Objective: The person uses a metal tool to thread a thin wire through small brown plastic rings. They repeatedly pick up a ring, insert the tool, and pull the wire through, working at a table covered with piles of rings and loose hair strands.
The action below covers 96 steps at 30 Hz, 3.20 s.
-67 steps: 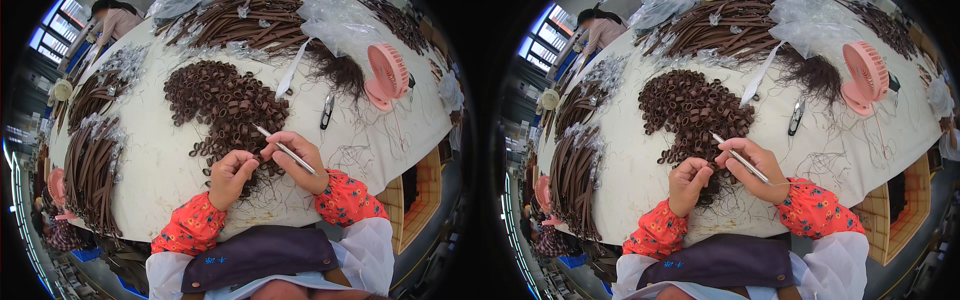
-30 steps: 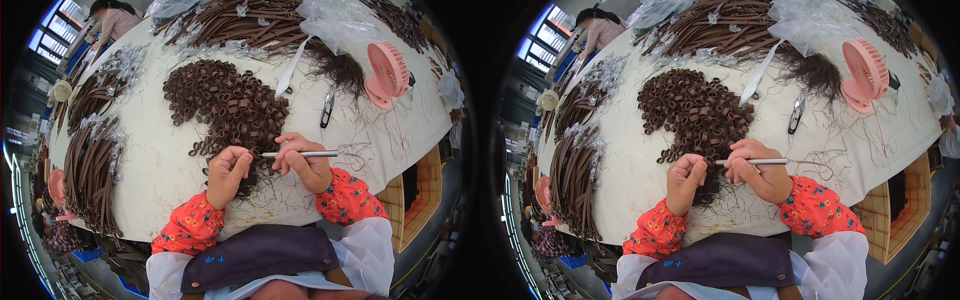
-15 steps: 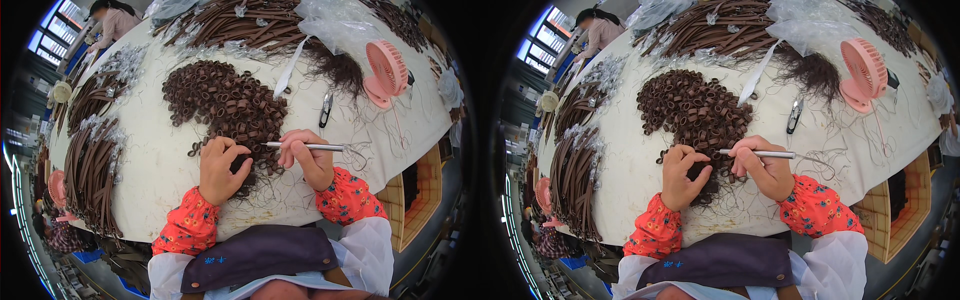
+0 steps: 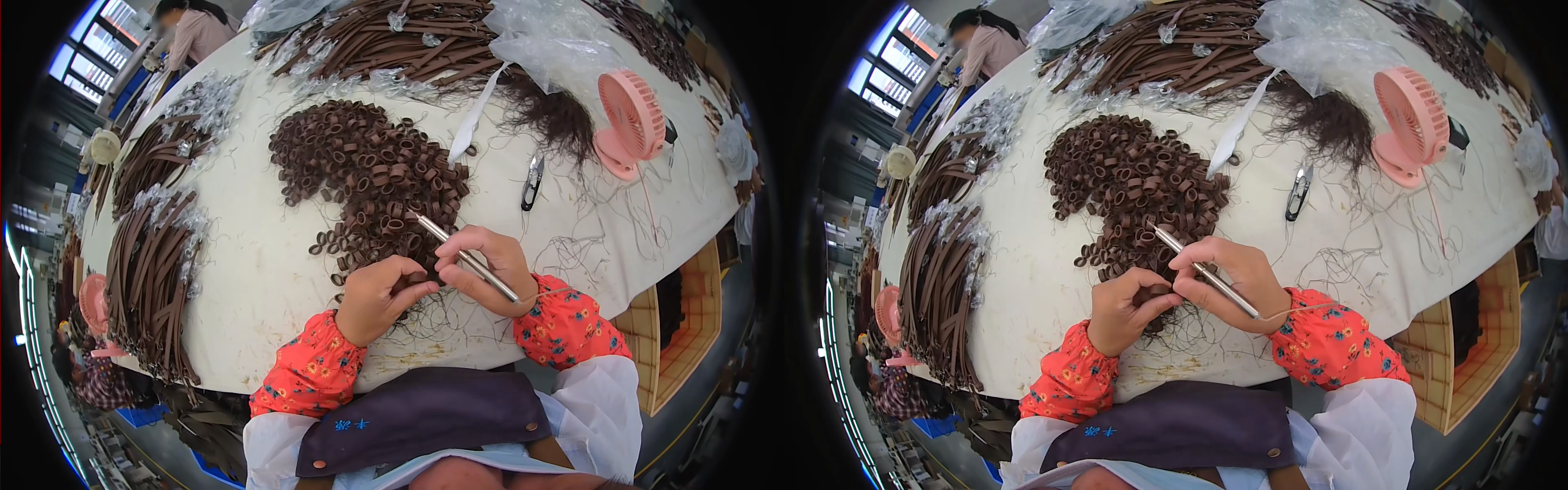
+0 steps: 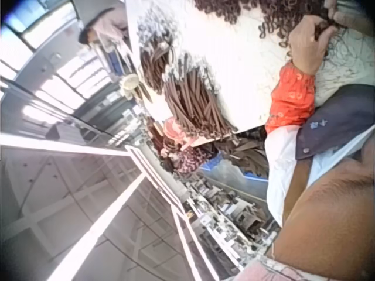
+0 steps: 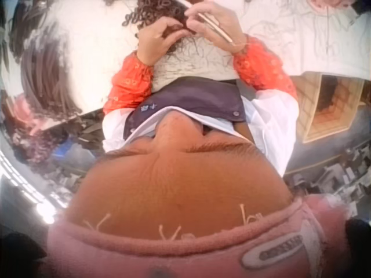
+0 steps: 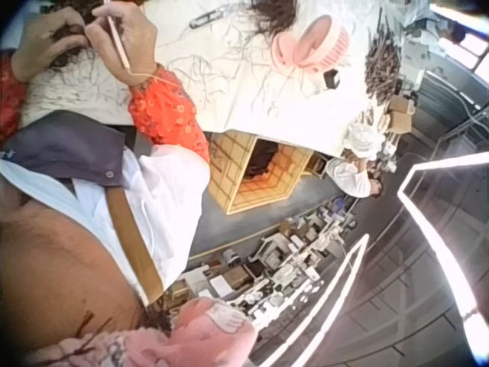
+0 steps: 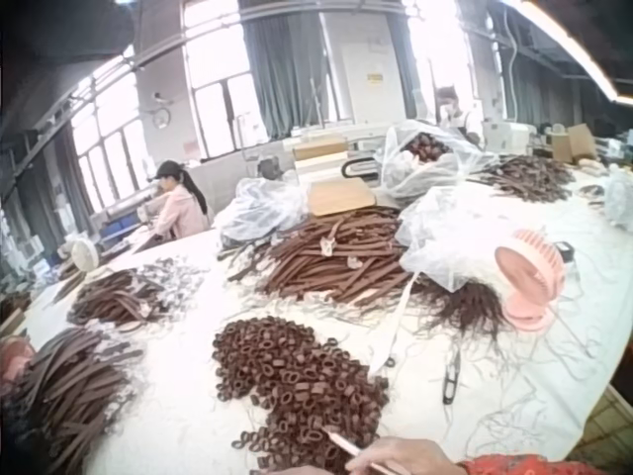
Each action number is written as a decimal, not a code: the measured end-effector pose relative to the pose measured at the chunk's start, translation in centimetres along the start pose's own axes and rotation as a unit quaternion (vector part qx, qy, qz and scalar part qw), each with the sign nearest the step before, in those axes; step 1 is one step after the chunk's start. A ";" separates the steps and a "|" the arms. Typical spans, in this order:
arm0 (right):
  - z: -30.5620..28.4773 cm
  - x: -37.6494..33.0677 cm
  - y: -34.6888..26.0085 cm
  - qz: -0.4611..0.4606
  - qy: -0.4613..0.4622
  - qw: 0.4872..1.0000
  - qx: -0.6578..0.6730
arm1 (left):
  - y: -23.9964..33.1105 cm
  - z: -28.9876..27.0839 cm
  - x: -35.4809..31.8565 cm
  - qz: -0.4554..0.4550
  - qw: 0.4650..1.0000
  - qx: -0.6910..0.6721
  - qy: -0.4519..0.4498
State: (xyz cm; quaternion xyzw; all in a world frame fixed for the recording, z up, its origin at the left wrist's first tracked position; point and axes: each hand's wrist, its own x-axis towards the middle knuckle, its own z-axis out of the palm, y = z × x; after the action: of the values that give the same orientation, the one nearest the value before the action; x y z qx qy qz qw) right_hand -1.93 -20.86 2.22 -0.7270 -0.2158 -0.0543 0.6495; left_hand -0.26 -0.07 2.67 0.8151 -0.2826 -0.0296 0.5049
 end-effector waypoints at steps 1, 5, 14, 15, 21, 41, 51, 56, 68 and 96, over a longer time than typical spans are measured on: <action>0.2 0.2 0.1 -0.034 -0.007 0.999 -0.028 | 0.0 0.2 0.0 0.029 0.998 0.052 0.006; 1.0 0.6 1.0 -0.156 -0.024 0.977 -0.146 | -0.7 0.5 -0.1 0.083 0.982 0.167 0.021; 1.4 0.6 1.2 -0.233 -0.021 0.935 -0.266 | -0.7 1.1 -0.2 -0.009 0.998 0.058 0.021; 1.3 0.6 1.2 -0.241 -0.023 0.930 -0.275 | -0.5 1.1 -0.1 -0.035 0.999 0.037 0.002; 1.0 0.7 1.1 -0.211 0.022 0.943 -0.258 | -1.6 1.7 -0.4 -0.127 0.946 -0.298 -0.025; 0.8 1.1 1.0 -0.180 0.015 0.962 -0.205 | -1.6 0.9 -0.2 -0.076 0.973 -0.215 0.035; 1.0 0.8 0.8 -0.188 0.022 0.957 -0.222 | -1.9 1.8 -0.4 -0.081 0.956 -0.278 0.042; 0.9 0.9 1.1 -0.216 0.018 0.941 -0.260 | -1.2 1.8 -0.3 -0.112 0.938 -0.326 0.033; 1.0 0.8 1.5 -0.187 0.012 0.956 -0.224 | -1.8 2.0 -0.6 -0.066 0.973 -0.218 0.029; -0.1 0.2 0.2 0.092 -0.041 0.965 0.243 | -1.9 1.8 -0.5 -0.089 0.949 -0.301 0.040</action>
State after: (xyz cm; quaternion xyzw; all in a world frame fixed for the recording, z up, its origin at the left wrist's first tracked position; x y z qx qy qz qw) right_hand -1.67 -20.91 2.09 -0.5654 -0.1818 0.0898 0.7995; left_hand -0.46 -0.64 0.07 0.6476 -0.1667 -0.1249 0.7330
